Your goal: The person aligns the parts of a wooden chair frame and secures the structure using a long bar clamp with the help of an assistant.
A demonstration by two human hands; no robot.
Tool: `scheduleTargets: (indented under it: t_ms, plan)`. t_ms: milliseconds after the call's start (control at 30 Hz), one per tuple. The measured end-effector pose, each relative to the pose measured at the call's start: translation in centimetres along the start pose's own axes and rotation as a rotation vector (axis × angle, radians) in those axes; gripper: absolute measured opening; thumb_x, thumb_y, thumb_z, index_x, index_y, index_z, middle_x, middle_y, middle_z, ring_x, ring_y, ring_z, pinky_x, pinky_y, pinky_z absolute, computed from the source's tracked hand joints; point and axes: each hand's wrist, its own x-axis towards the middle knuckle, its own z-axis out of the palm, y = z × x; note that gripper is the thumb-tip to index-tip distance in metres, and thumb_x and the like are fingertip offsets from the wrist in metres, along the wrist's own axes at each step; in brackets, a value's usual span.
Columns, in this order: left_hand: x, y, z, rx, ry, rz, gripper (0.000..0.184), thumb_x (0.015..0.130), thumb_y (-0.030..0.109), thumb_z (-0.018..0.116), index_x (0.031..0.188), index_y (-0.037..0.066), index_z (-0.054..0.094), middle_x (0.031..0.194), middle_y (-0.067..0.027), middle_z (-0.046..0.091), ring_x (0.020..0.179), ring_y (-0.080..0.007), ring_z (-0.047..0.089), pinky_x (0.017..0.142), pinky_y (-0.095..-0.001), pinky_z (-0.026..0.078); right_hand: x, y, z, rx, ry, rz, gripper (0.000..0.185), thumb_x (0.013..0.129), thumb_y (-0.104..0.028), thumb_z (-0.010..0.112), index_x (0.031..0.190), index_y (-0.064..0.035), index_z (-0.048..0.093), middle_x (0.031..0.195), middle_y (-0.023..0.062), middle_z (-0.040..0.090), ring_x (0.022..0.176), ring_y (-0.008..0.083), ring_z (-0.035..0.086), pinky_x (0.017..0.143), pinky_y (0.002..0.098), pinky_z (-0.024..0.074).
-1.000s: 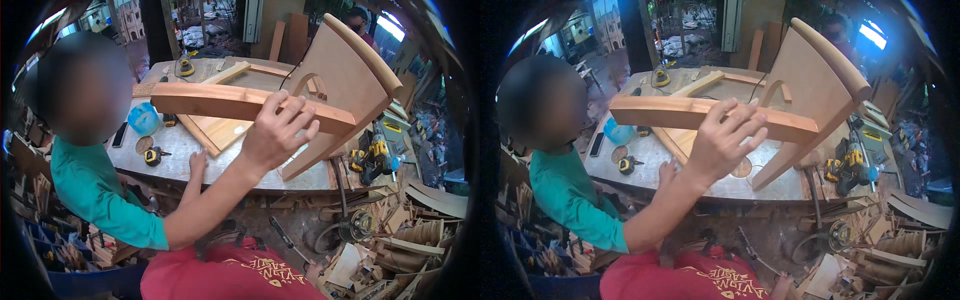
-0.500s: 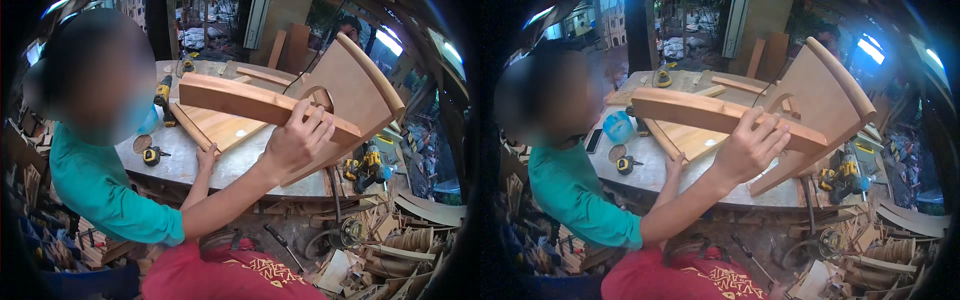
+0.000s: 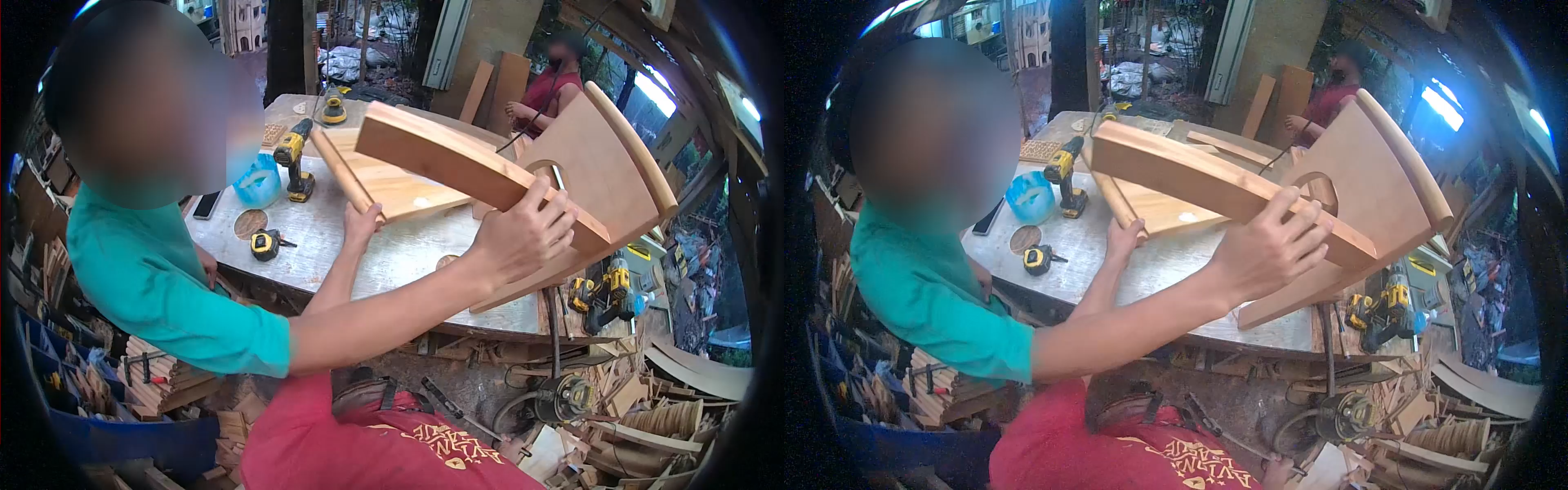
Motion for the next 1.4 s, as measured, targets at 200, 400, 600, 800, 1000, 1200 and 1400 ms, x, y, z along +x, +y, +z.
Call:
scheduleTargets:
  t_ms: [200, 400, 600, 800, 1000, 1200, 1400]
  plan:
    - [0.1, -2.4, -3.7, -0.073, -0.222, 0.141, 0.014, 0.078, 0.017, 0.063, 0.09, 0.011, 0.068, 0.115, -0.0067, 0.064, 0.117, -0.0251, 0.053, 0.105, -0.0435, 0.039, -0.3, 0.1, 2.2, 0.014, -0.017, -0.032, 0.028, 0.096, -0.03, 0.043, 0.073, -0.0134, 0.042, 0.054, -0.0019, 0.038, 0.038, 0.0137, 0.031, 0.033, 0.0279, 0.0255]
    - [-0.1, -4.7, -3.5, -0.233, -0.274, 0.311, 0.012, 0.075, 0.017, 0.063, 0.084, 0.012, 0.07, 0.115, -0.0055, 0.065, 0.125, -0.0258, 0.048, 0.107, -0.0408, 0.037, -2.1, 1.2, 3.6, 0.067, 0.0, -0.059, 0.029, 0.096, -0.031, 0.043, 0.073, -0.0134, 0.042, 0.054, -0.002, 0.038, 0.038, 0.0138, 0.031, 0.033, 0.028, 0.0259]
    - [-0.8, -4.1, -4.0, -0.274, -0.37, 0.124, 0.017, 0.065, 0.016, 0.063, 0.063, 0.003, 0.074, 0.124, -0.0174, 0.061, 0.129, -0.0351, 0.043, 0.106, -0.0369, 0.039, -2.7, 1.3, 6.6, 0.096, 0.012, -0.071, 0.029, 0.097, -0.031, 0.043, 0.074, -0.0134, 0.042, 0.054, -0.0021, 0.038, 0.038, 0.0139, 0.031, 0.033, 0.0281, 0.0262]
    - [0.4, -2.6, -3.6, -0.216, -0.384, 0.074, 0.018, 0.065, 0.017, 0.062, 0.061, 0.004, 0.074, 0.123, -0.0148, 0.06, 0.125, -0.0322, 0.044, 0.104, -0.0334, 0.04, -2.9, 1.0, 8.3, 0.099, -0.002, -0.083, 0.029, 0.097, -0.032, 0.043, 0.074, -0.0134, 0.042, 0.054, -0.0021, 0.038, 0.038, 0.014, 0.031, 0.033, 0.0282, 0.0266]
    - [1.3, -2.2, -3.0, -0.219, -0.377, 0.082, 0.018, 0.067, 0.017, 0.063, 0.062, 0.005, 0.075, 0.119, -0.0122, 0.062, 0.123, -0.0298, 0.045, 0.102, -0.0318, 0.041, -3.1, 0.0, 9.5, 0.152, -0.042, -0.118, 0.03, 0.098, -0.032, 0.042, 0.075, -0.0134, 0.042, 0.054, -0.0022, 0.037, 0.038, 0.0141, 0.031, 0.033, 0.0283, 0.0269]
    - [0.7, -2.2, -0.8, -0.452, -0.285, -0.07, 0.015, 0.068, 0.012, 0.064, 0.066, 0.0, 0.074, 0.125, -0.0139, 0.06, 0.126, -0.0334, 0.047, 0.103, -0.0373, 0.045, -5.2, -3.7, 12.1, 0.382, -0.198, -0.226, 0.03, 0.099, -0.033, 0.042, 0.075, -0.0133, 0.042, 0.054, -0.0022, 0.037, 0.038, 0.0143, 0.031, 0.033, 0.0284, 0.0273]
    - [2.5, -2.6, -2.7, -0.288, -0.419, 0.134, 0.014, 0.062, 0.016, 0.064, 0.063, 0.008, 0.075, 0.12, -0.0167, 0.066, 0.121, -0.0323, 0.053, 0.103, -0.04, 0.044, -17.2, -9.0, 19.2, 0.579, -0.348, -0.245, 0.036, 0.104, -0.038, 0.035, 0.08, -0.0134, 0.047, 0.051, -0.003, 0.029, 0.037, 0.0109, 0.025, 0.031, 0.0271, 0.023]
